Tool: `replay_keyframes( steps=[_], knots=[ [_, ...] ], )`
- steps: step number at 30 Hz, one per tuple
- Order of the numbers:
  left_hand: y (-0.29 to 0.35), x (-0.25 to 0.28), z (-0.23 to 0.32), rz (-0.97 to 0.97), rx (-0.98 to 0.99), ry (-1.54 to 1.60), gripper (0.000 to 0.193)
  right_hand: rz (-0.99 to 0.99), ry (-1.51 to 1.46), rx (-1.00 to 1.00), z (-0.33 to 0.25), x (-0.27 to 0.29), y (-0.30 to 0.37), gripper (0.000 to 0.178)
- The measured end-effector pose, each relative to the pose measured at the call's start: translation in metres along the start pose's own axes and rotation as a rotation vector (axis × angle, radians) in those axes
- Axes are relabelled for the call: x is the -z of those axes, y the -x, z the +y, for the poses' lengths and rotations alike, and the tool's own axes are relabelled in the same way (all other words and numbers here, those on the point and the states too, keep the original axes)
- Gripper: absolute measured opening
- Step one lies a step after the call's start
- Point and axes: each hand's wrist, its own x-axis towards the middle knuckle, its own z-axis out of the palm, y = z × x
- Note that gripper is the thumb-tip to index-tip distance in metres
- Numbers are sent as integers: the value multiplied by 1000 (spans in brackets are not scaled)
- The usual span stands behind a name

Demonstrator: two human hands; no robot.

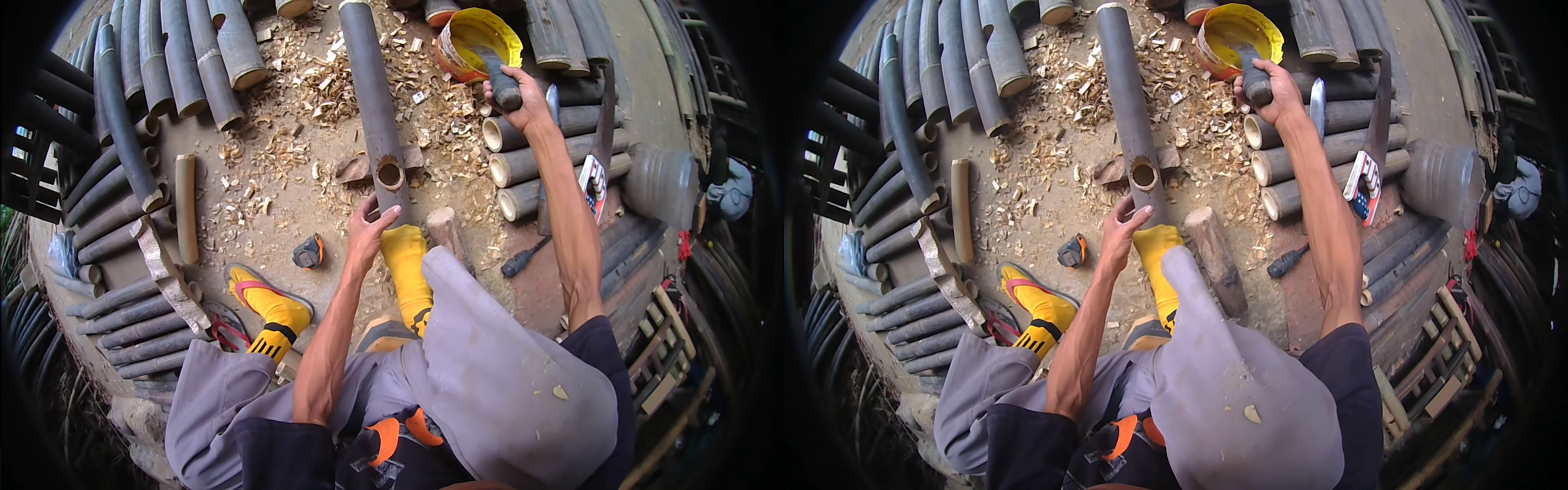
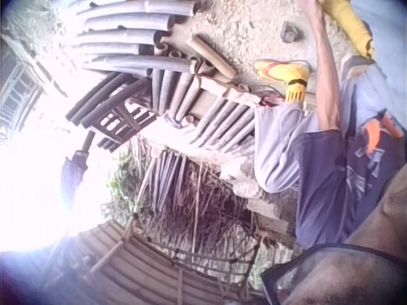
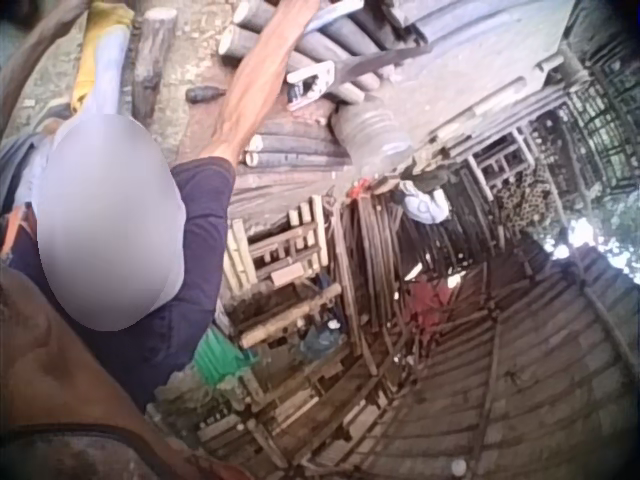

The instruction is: The person sits on the ground surrounded by bamboo poles and uses a machete and a wooden mallet to cut a hole into a bamboo pole. They then use a smaller tool to refine the cut and insert a smaller bamboo piece into the hole.

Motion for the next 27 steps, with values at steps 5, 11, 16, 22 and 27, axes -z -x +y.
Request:
replay_keyframes(
  steps=[5, 11, 16, 22, 27],
  knots=[
    [2, 2, 1, 7, -16, 11, 67, -5, -42, 118, 35, -15, 32, 35],
    [-1, 1, 4, 14, 8, 3, 66, -18, 127, 127, 134, -32, 152, 34],
    [-1, -4, 13, 10, 29, 22, 68, 13, 16, -162, 203, -37, 181, 32],
    [-3, -5, 10, 20, 3, 27, 66, 106, -22, -265, 224, -48, 176, 30],
    [-2, -2, 7, -14, -6, -4, 64, 16, 117, -326, 231, -42, 175, 37]
  ],
)
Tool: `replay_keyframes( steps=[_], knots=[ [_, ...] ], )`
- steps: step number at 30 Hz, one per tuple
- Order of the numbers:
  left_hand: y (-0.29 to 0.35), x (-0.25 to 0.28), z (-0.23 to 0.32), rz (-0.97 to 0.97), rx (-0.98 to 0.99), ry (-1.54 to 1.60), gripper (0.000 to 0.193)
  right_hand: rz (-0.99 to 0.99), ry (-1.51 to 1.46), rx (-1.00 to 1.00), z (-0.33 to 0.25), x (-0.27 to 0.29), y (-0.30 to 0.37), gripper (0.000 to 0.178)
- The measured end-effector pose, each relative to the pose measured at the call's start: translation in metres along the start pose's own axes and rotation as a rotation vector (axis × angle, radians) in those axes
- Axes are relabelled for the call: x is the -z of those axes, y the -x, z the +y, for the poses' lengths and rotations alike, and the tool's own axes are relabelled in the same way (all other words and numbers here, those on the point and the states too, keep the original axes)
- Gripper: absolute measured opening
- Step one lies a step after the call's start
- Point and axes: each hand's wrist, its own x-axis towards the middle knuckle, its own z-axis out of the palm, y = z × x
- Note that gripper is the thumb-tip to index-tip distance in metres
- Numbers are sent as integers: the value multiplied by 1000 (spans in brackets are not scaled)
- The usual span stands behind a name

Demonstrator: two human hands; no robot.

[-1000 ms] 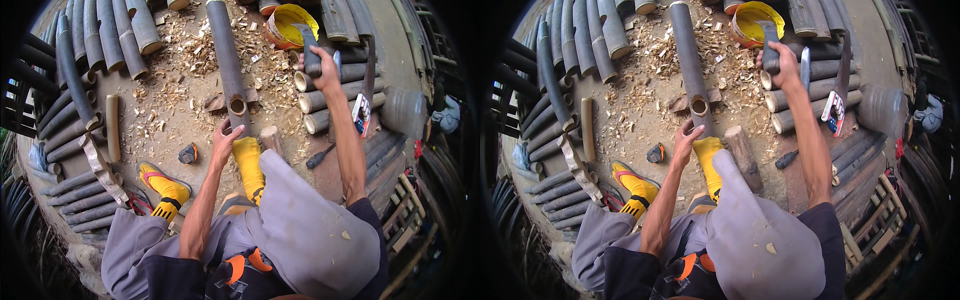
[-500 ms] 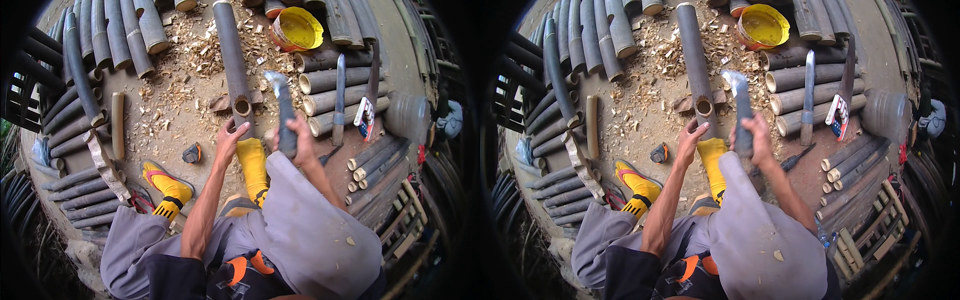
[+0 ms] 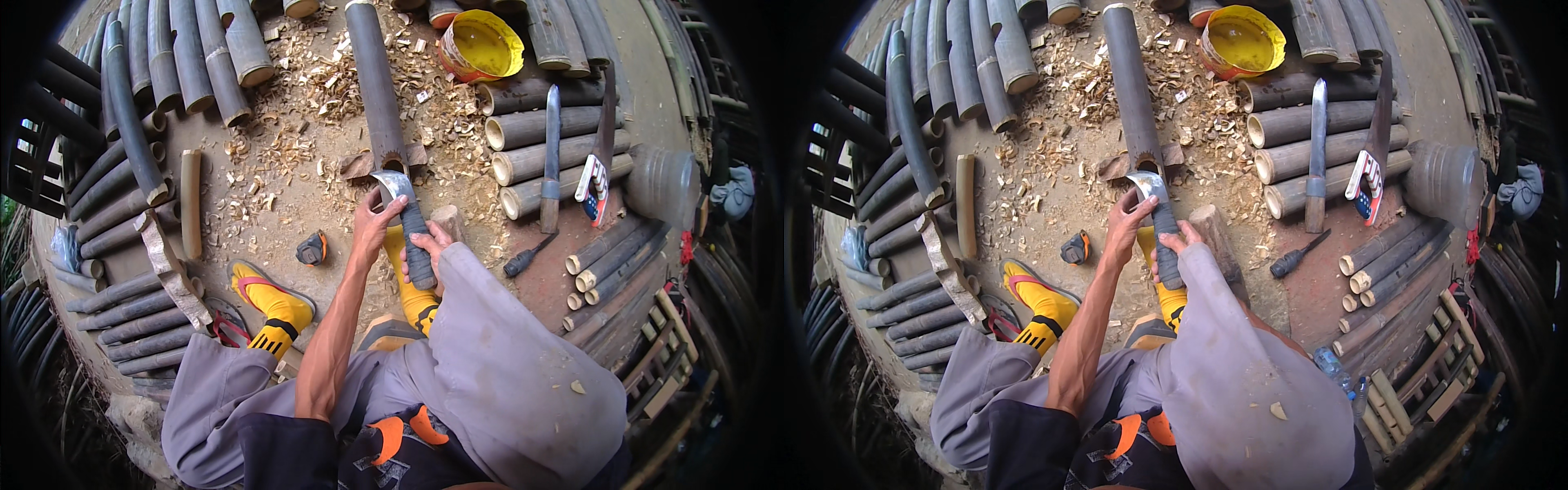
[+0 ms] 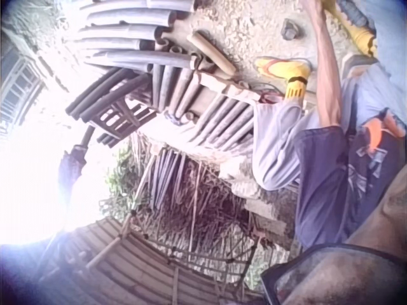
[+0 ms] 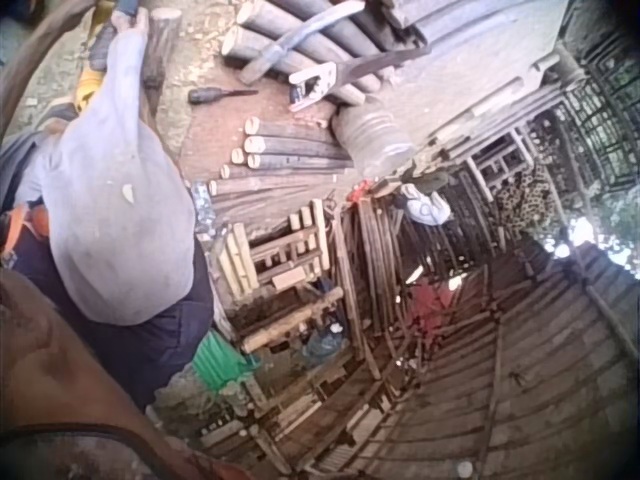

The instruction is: The person sits on the ground surrounded by bamboo poles and uses a machete and a wooden mallet to cut a hole into a bamboo pole. They then use a smaller tool to refine the cut and insert a smaller bamboo piece into the hole.

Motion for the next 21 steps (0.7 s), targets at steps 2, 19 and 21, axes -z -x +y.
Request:
replay_keyframes(
  steps=[2, 19, 21],
  knots=[
    [0, 0, 1, -1, -2, -3, 64, 61, 14, 11, -1, -2, 6, 37],
    [1, -3, -4, 37, -30, 12, 67, 121, -41, 179, -6, 20, 15, 33],
    [1, -3, -4, 27, -34, 15, 68, 139, -25, 201, -6, 20, 15, 32]
  ],
)
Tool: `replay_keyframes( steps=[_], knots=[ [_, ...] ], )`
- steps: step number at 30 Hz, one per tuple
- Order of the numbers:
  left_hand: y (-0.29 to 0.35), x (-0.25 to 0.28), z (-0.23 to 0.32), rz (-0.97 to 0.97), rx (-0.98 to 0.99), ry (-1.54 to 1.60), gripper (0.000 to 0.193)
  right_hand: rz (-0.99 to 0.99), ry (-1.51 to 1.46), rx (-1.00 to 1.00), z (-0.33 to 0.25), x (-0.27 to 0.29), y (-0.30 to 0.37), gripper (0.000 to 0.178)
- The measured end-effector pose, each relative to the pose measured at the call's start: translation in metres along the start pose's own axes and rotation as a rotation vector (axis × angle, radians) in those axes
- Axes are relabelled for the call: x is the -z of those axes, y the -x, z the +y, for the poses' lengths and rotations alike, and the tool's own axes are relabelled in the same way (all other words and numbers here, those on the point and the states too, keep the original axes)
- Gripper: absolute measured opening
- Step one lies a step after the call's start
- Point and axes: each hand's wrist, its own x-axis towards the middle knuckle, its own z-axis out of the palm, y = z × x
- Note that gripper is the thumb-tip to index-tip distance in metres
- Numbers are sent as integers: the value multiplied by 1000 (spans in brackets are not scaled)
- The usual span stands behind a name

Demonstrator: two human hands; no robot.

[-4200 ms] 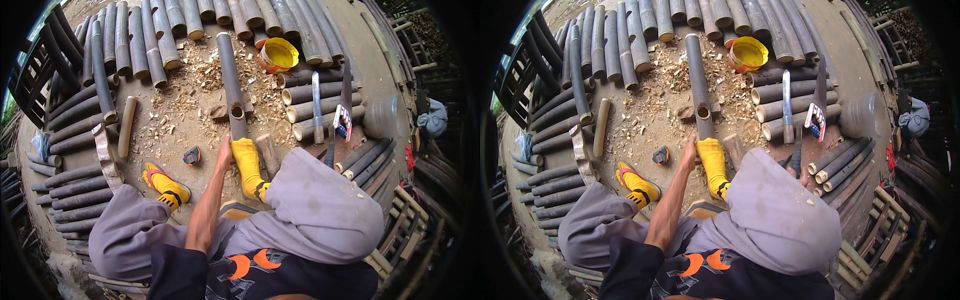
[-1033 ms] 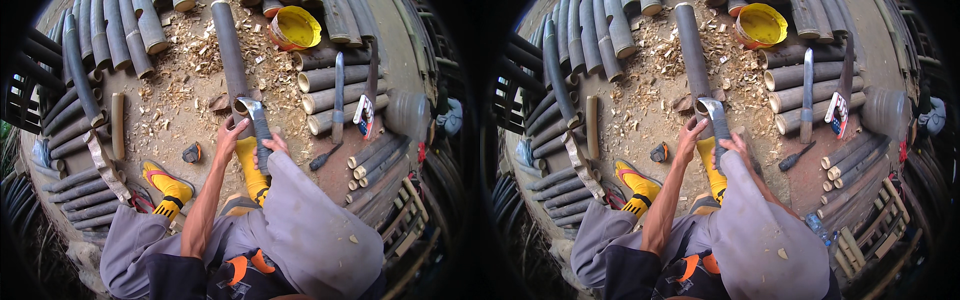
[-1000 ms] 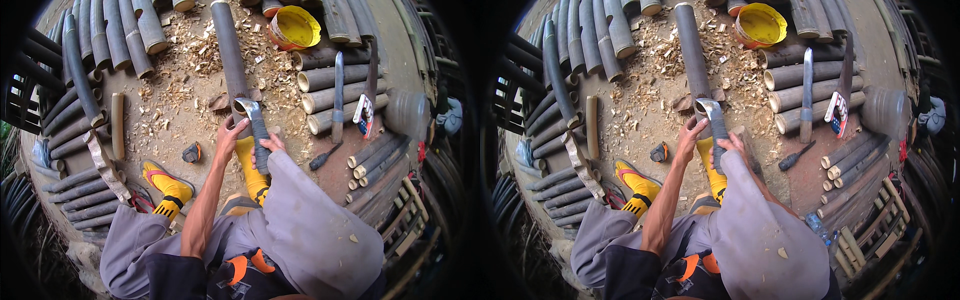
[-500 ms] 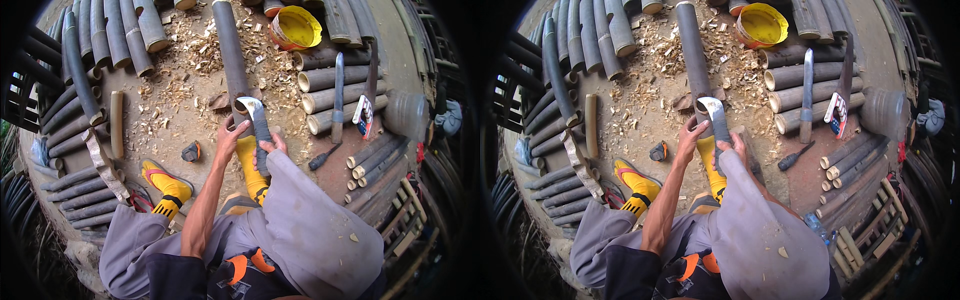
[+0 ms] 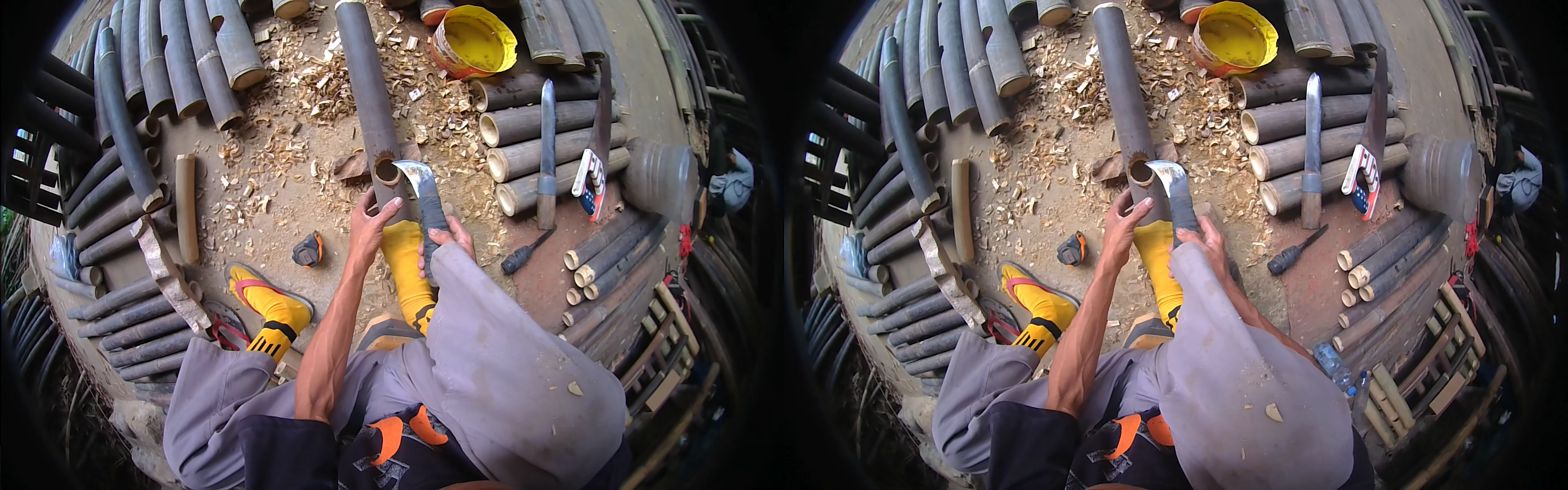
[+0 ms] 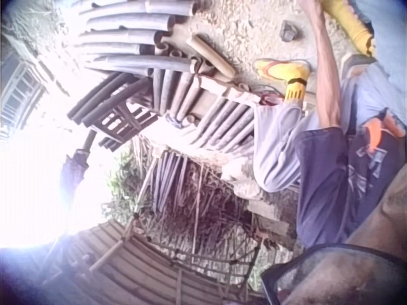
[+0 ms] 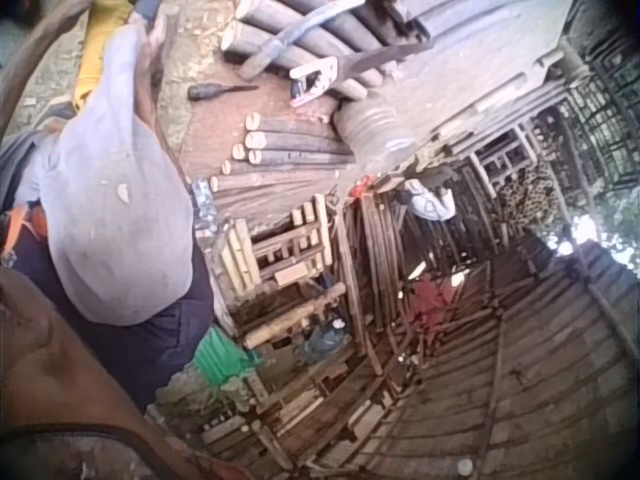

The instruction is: The person sits on the ground surrounded by bamboo poles and uses a machete and a wooden mallet to cut a hole into a bamboo pole. They then use a smaller tool to refine the cut and insert a smaller bamboo piece into the hole.

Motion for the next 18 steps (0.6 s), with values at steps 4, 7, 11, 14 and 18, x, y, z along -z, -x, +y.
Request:
replay_keyframes(
  steps=[4, 7, 11, 14, 18],
  knots=[
    [-4, 6, -9, 3, -13, 1, 69, -56, 40, -113, 5, 14, -8, 46],
    [-3, 6, -10, 12, 9, 13, 69, -33, 46, -159, 3, 18, 3, 50],
    [-2, 4, -7, 11, 30, 0, 70, -75, 2, -257, -3, 17, 5, 58],
    [-3, 4, -7, 19, 20, 1, 67, -92, -1, -307, -20, 2, 11, 45],
    [3, 12, -8, 203, -41, -261, 52, -98, 140, 37, -9, 21, -1, 41]
  ],
)
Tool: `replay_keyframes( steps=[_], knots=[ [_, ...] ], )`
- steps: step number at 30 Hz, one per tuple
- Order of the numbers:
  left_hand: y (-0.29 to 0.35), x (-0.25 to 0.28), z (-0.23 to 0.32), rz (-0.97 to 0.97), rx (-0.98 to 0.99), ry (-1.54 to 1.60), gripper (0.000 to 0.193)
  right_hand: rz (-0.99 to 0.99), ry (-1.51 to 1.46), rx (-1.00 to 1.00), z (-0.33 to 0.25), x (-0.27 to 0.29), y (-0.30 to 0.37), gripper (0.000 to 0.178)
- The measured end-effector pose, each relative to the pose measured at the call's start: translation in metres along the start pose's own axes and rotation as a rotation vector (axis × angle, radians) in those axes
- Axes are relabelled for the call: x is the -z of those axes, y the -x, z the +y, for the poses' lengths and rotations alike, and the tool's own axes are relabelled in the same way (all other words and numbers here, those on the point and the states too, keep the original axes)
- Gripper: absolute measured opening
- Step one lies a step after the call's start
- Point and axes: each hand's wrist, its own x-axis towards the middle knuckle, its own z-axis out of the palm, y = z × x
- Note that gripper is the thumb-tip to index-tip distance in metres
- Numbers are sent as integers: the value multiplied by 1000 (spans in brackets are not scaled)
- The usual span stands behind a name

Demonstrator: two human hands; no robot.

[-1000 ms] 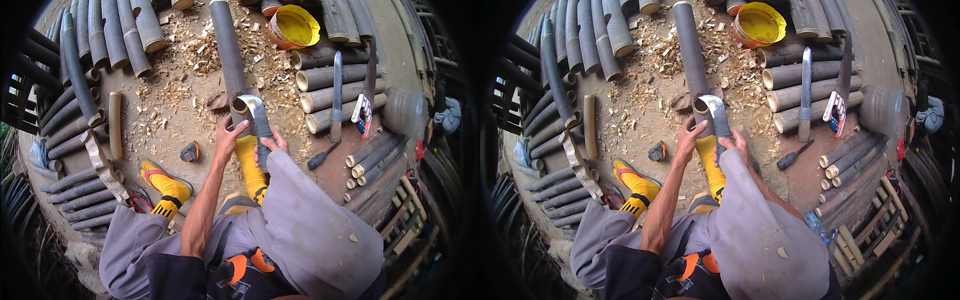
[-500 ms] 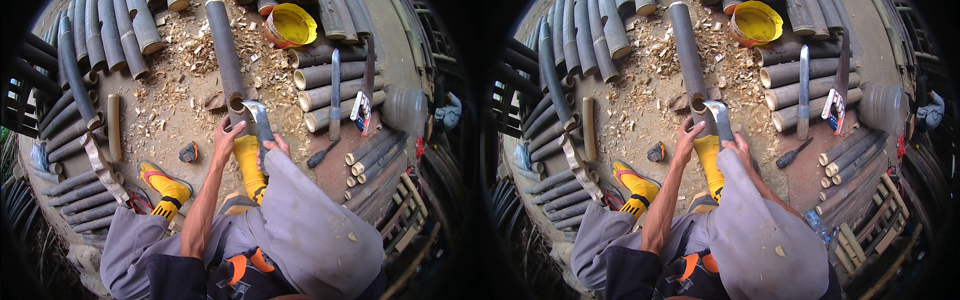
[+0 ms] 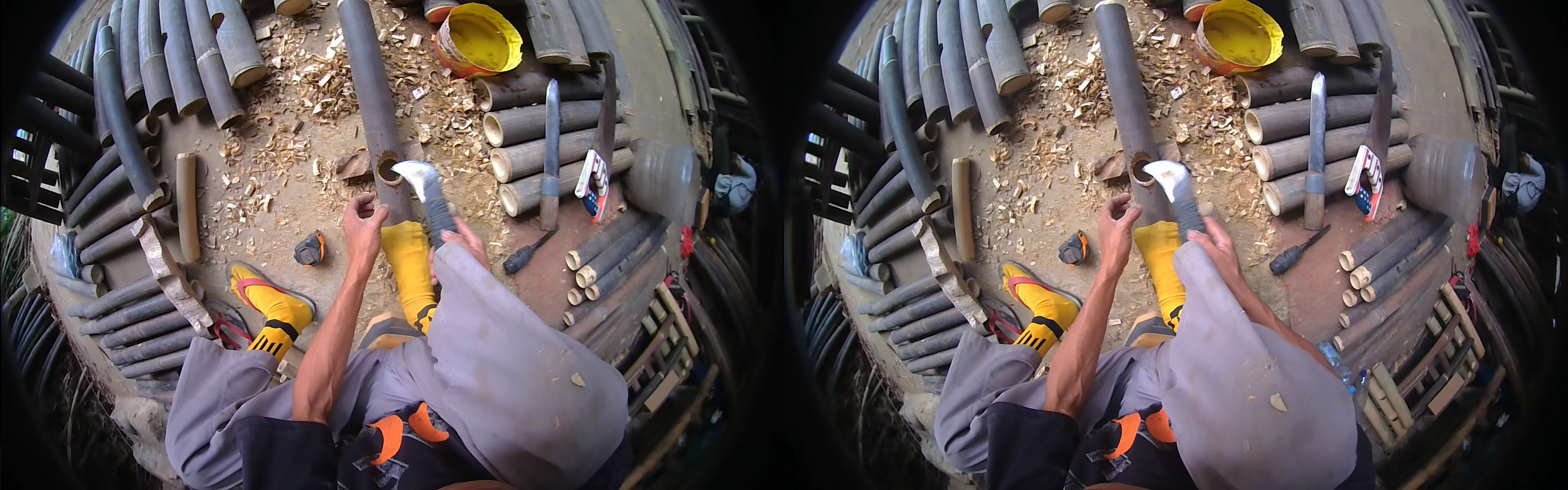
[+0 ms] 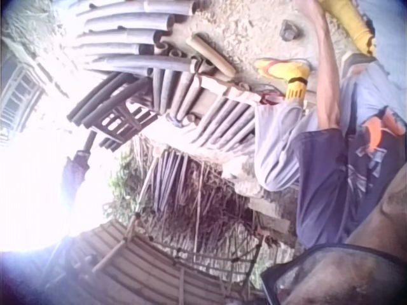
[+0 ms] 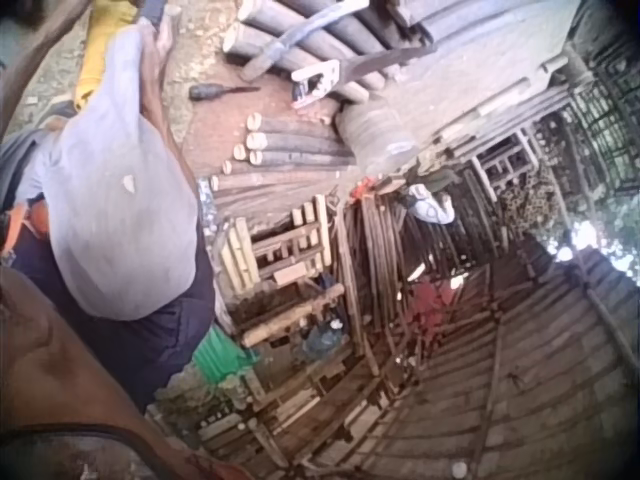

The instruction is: The person sits on the ground surrounded by bamboo poles and uses a machete and a wooden mallet to cut a hole into a bamboo pole. They then use a smaller tool to refine the cut and insert a smaller bamboo piece into the hole.

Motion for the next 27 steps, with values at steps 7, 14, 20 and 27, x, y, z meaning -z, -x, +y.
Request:
replay_keyframes(
  steps=[7, 14, 20, 27],
  knots=[
    [18, -11, 54, -562, 171, 457, 50, 8, 956, 515, -65, 6, 1, 61],
    [8, -50, 56, -613, 593, 774, 54, -417, 1754, 458, -104, 17, -32, 72],
    [-6, -85, 37, -425, 573, 1222, 42, -635, 2096, 916, -141, 18, -85, 61],
    [1, -81, 52, -235, 760, 1225, 38, -837, 2088, 696, -150, 8, -102, 56]
  ],
)
